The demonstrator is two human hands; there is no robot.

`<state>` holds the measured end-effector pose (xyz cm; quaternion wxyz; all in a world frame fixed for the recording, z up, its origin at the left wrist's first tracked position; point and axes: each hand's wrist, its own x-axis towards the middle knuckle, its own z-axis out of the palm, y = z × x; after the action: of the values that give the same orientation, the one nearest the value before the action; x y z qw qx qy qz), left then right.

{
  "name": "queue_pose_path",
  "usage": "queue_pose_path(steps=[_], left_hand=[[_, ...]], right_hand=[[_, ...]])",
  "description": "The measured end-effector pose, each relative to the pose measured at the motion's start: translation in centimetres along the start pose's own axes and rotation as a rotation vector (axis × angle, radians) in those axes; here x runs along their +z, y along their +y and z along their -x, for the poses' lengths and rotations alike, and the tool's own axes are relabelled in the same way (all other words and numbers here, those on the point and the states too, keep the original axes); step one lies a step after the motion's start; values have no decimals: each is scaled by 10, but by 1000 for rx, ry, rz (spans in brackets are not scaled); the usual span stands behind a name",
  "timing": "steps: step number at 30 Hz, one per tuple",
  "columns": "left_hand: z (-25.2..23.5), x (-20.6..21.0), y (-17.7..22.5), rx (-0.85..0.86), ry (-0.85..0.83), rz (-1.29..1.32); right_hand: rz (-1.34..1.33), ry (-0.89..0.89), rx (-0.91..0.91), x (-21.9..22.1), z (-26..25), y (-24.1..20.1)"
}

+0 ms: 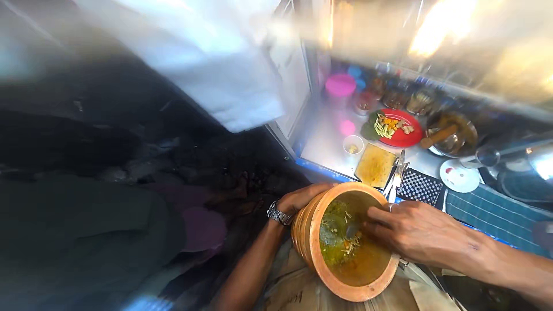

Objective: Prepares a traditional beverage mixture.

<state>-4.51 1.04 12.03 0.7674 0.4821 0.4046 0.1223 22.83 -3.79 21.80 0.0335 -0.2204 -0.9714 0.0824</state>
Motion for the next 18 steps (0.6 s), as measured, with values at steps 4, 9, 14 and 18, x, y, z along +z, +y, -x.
queue_pose_path(steps=[4, 9, 14, 18], left_hand=[[1, 4, 0, 6, -2, 43], [6, 9, 5, -28, 25, 18], [9, 12, 8, -66, 72, -27], [1, 5, -1, -75, 28, -56]], right_hand=[[160, 149, 28, 2, -13, -1], [203, 42, -13, 12, 3, -1], [24, -117, 37, 9, 21, -9], [-162, -236, 68, 5, 23, -13]])
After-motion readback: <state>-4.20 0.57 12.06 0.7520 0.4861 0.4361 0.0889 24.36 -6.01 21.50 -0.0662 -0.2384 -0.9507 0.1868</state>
